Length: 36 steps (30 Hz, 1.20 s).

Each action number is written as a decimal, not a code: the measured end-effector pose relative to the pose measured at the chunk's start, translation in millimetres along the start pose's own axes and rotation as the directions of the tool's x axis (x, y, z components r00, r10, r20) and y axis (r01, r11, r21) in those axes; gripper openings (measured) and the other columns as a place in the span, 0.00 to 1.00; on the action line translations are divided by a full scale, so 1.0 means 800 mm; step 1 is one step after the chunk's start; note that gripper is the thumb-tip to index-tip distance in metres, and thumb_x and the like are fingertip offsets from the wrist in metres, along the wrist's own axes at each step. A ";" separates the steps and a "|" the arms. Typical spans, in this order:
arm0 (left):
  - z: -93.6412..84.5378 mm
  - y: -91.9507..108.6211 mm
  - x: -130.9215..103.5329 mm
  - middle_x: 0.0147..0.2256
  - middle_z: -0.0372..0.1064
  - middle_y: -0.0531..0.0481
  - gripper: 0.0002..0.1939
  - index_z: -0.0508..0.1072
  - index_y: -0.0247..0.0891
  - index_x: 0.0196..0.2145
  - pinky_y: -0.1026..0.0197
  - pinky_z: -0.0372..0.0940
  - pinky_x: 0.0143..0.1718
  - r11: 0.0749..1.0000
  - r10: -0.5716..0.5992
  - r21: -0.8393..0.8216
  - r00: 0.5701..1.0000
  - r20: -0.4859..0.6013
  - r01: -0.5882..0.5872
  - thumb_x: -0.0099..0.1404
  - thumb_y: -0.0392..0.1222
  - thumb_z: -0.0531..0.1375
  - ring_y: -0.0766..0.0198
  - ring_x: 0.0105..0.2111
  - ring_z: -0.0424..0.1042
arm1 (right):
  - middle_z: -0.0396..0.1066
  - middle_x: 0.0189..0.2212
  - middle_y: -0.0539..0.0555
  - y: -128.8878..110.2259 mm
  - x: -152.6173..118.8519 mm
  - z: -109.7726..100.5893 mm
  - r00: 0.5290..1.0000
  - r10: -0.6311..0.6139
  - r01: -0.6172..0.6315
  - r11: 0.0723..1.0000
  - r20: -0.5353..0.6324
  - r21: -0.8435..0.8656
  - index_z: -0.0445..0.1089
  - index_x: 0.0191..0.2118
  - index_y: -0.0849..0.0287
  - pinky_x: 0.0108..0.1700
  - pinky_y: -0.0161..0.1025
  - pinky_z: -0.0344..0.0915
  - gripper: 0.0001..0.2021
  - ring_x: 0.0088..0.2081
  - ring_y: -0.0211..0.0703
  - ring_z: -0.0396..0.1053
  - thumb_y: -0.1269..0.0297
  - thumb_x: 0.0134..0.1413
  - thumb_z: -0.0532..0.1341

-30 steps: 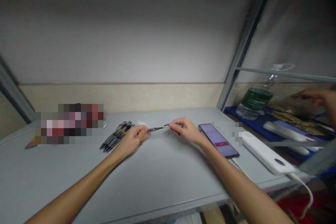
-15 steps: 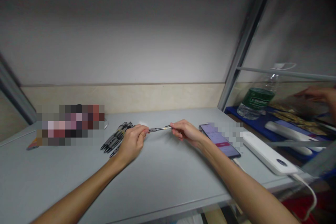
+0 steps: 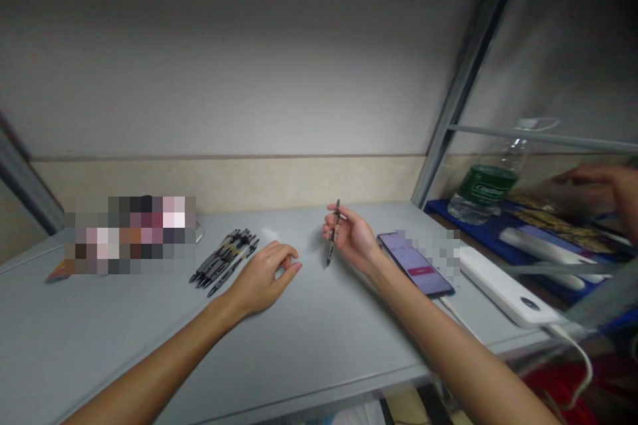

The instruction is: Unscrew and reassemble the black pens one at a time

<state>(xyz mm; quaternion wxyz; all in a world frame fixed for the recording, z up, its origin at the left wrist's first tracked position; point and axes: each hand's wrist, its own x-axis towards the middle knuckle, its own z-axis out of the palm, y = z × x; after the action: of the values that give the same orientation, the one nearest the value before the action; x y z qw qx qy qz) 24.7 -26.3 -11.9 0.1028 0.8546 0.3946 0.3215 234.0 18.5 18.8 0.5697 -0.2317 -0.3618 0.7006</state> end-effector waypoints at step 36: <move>0.004 -0.019 0.000 0.22 0.61 0.54 0.10 0.66 0.38 0.27 0.65 0.53 0.28 0.990 -0.082 0.131 0.979 0.188 0.058 0.64 0.39 0.49 0.66 0.23 0.61 | 0.38 0.12 0.42 -0.021 -0.002 0.017 0.932 0.214 -0.257 0.959 0.292 0.119 0.50 0.18 0.57 0.13 0.29 0.39 0.15 0.14 0.30 0.32 0.57 0.49 0.50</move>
<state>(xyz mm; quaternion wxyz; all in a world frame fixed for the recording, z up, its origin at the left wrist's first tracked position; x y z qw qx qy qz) 17.2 -16.1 -20.8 0.0983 0.8720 0.4321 0.2080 234.8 15.4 40.1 0.4416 -0.1287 -0.3515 0.8154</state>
